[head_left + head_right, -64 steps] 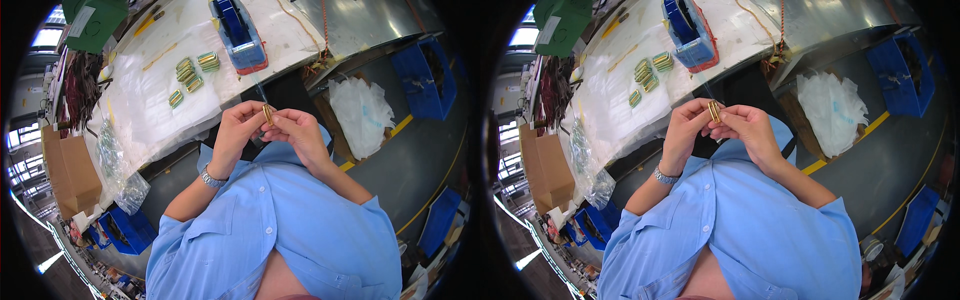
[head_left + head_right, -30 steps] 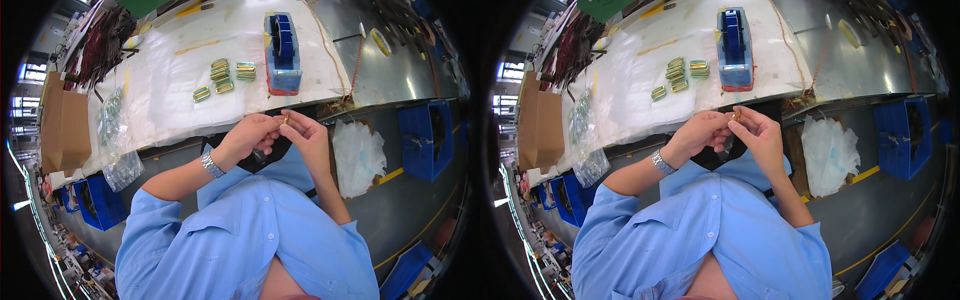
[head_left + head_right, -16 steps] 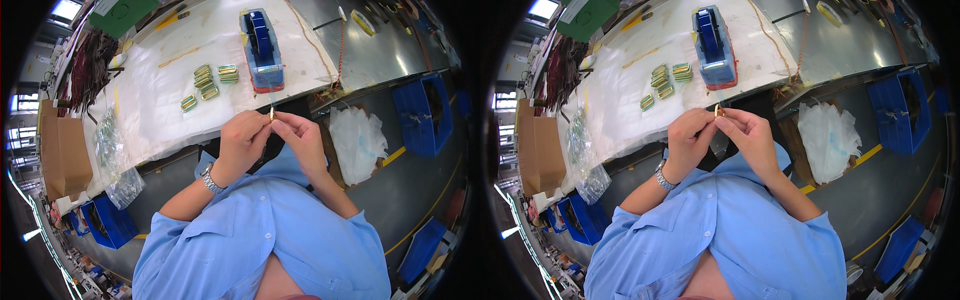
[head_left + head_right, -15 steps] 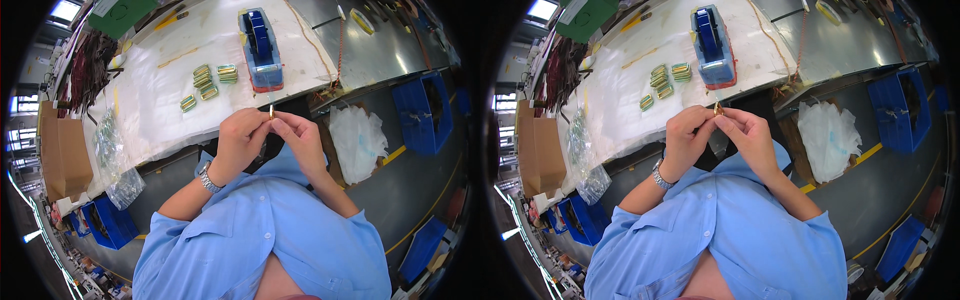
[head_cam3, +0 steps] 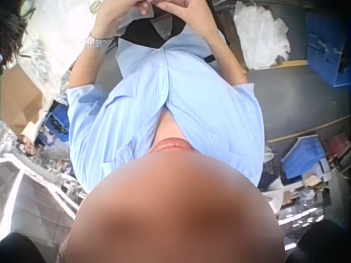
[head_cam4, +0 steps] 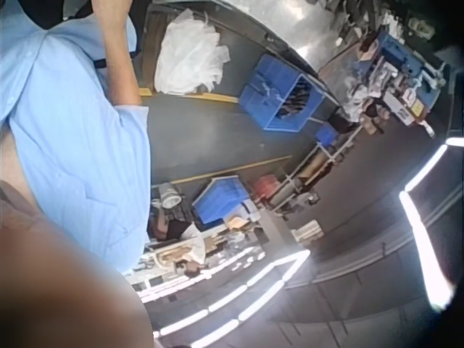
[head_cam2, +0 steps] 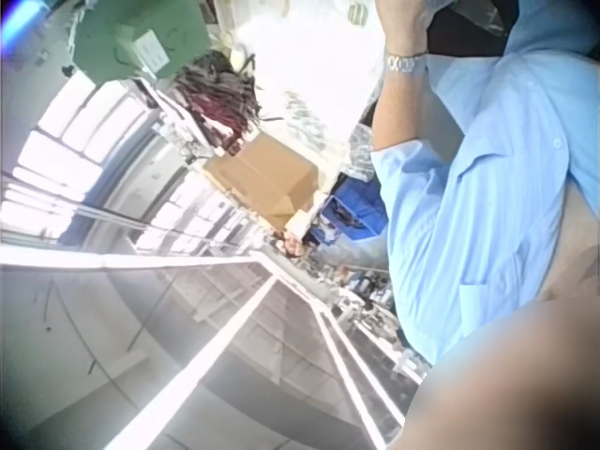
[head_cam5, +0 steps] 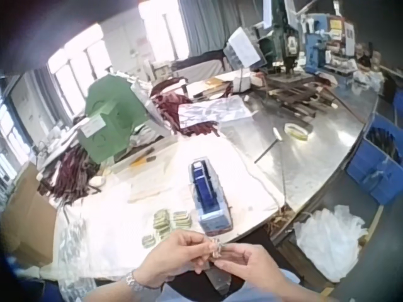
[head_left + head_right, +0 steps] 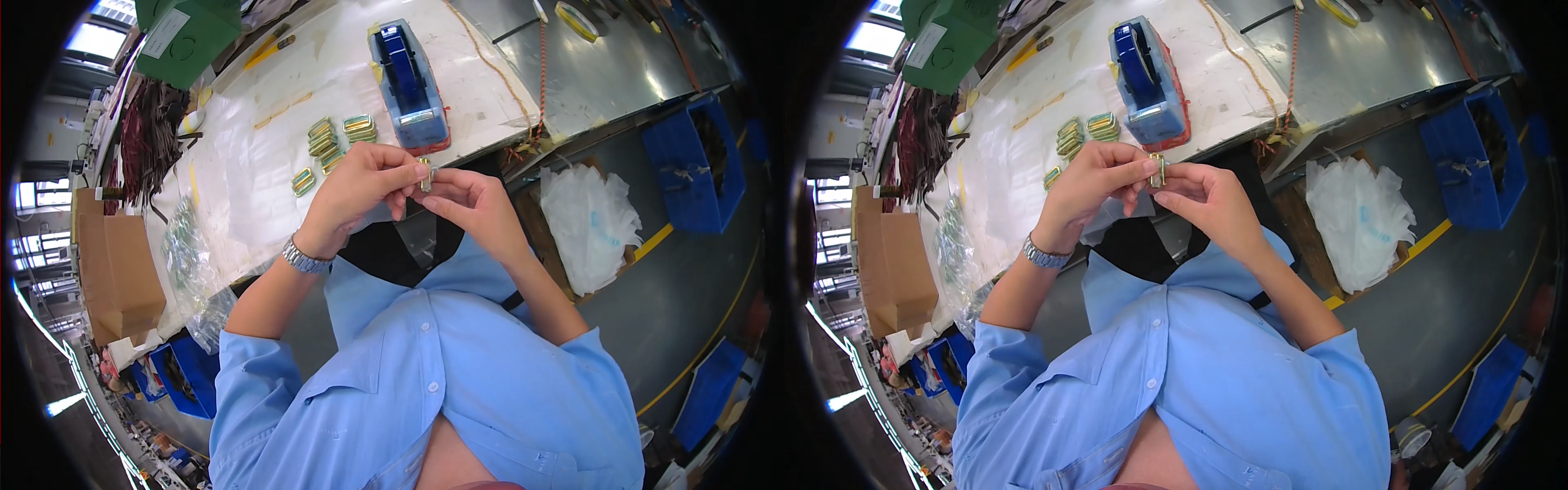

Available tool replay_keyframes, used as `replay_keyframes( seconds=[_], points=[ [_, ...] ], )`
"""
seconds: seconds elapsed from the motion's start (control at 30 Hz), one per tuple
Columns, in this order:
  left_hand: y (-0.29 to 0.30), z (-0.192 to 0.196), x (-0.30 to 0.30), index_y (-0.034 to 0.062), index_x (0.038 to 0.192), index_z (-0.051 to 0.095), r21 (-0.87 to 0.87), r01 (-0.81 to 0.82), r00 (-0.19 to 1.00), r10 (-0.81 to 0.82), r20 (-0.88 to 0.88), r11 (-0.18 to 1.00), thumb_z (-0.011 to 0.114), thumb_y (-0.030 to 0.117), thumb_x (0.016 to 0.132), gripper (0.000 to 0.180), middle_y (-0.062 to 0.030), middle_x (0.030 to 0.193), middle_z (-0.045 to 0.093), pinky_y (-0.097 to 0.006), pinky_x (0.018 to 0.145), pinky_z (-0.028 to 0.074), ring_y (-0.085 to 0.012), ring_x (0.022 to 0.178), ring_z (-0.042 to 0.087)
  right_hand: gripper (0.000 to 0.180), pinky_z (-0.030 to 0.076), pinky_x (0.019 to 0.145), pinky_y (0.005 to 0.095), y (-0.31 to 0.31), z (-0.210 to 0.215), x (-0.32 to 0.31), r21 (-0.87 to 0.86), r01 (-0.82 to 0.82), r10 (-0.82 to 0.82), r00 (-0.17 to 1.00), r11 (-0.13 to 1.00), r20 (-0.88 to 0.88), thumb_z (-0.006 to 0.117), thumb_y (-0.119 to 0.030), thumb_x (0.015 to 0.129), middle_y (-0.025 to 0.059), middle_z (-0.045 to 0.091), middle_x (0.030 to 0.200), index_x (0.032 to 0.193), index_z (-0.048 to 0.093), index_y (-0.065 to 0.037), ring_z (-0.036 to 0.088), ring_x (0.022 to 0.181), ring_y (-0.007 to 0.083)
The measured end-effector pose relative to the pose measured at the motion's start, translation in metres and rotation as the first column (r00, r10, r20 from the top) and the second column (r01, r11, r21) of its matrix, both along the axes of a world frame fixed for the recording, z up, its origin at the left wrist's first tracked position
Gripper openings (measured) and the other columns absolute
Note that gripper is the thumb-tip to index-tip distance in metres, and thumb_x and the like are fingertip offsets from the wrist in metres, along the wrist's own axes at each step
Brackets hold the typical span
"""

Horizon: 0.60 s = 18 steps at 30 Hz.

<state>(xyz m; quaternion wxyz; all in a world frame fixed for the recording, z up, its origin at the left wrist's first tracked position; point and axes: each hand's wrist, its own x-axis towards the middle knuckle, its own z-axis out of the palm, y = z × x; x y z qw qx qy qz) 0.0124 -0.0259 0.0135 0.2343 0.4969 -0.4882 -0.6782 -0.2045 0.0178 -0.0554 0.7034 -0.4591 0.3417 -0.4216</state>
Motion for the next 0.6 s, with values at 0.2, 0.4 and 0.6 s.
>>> replay_keyframes(
  seconds=[0.2,0.4,0.6],
  points=[
    [0.001,-0.001,0.003,-0.0018,0.093,0.074,0.035,-0.021,1.0,0.021,-0.007,0.999,0.075,0.02,0.103,0.024,-0.0014,0.072,0.065,-0.023,0.052,0.052,-0.0111,0.056,0.063,0.054,0.058,0.102,0.0316,-0.017,0.011,-0.002,-0.044,-0.003,0.007,0.994,0.999,0.106,0.08,-0.005,0.096,0.0148,0.075,0.127,0.145,0.06,0.008,0.073,0.115,0.0163],
    [-0.008,-0.004,0.006,-0.0012,0.093,0.074,0.122,-0.034,0.998,0.041,-0.054,0.992,0.076,0.022,0.103,0.025,-0.0015,0.077,0.066,-0.024,0.052,0.053,-0.0123,0.056,0.064,0.055,0.059,0.098,0.0306,-0.021,0.008,0.003,-0.115,-0.013,0.019,0.998,0.993,0.057,0.082,-0.007,0.095,0.0128,0.076,0.123,0.144,0.061,0.008,0.074,0.11,0.0163],
    [-0.023,-0.005,0.009,0.0016,0.084,0.07,0.201,-0.012,0.999,0.023,-0.049,0.98,0.078,0.024,0.101,0.029,-0.002,0.076,0.066,-0.024,0.051,0.052,-0.0147,0.054,0.065,0.048,0.06,0.095,0.0296,-0.019,0.012,0.008,-0.247,0.111,-0.142,0.984,0.963,-0.112,0.084,-0.01,0.094,0.0135,0.079,0.112,0.134,0.067,0.01,0.076,0.104,0.0152]
  ],
)
